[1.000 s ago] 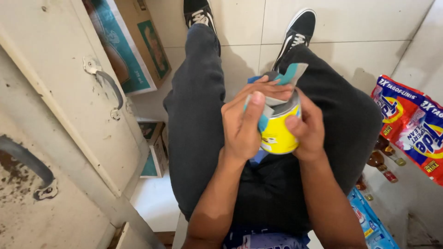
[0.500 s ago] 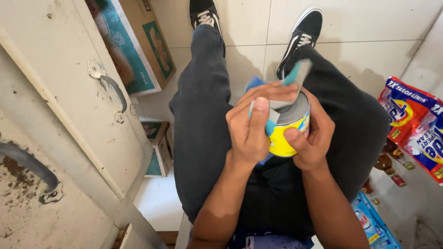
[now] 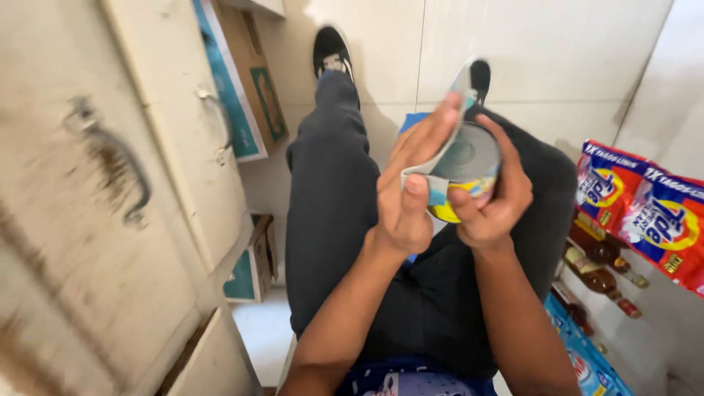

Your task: Cleaning and wiping dust off various canned food items before placing them onto store shelves.

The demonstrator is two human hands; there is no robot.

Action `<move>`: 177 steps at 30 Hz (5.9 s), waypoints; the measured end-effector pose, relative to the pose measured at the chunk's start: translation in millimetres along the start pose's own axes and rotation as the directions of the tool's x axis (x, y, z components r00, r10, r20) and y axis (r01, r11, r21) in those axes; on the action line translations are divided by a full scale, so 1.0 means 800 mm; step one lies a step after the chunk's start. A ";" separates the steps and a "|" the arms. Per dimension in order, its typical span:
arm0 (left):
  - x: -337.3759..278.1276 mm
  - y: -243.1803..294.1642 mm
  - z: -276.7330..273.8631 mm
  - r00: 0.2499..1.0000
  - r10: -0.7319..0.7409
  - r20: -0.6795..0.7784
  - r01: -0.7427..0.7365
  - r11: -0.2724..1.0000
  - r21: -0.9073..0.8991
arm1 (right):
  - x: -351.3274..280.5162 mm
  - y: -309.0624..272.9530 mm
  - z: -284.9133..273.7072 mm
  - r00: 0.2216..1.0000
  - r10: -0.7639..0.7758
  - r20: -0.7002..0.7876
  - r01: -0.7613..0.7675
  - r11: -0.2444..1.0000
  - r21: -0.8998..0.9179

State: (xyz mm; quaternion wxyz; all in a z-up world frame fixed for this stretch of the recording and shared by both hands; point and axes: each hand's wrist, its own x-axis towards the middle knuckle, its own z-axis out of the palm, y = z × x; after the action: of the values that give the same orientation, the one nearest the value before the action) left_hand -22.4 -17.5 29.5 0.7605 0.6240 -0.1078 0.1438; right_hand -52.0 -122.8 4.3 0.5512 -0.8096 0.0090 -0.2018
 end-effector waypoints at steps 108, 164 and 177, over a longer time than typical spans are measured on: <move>-0.141 0.292 0.004 0.973 -0.033 0.228 0.051 0.996 -0.077 | -0.123 -0.283 -0.108 0.992 -0.022 -0.124 0.023 1.000 0.009; 0.032 0.333 -0.026 0.437 0.370 0.820 -0.573 0.817 -0.063 | -0.136 -0.123 -0.118 0.922 0.284 -0.264 -0.081 0.807 0.585; 0.028 0.324 -0.023 0.433 0.430 0.792 -0.591 0.799 -0.110 | -0.114 -0.179 -0.145 0.925 0.090 -0.369 -0.049 0.992 0.120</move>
State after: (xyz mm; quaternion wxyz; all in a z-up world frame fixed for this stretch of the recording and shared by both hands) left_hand -93.6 48.9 271.2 0.4915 0.6255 -0.5994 0.0888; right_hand -204.3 -148.2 139.5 0.5893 -0.7244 0.1315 -0.3327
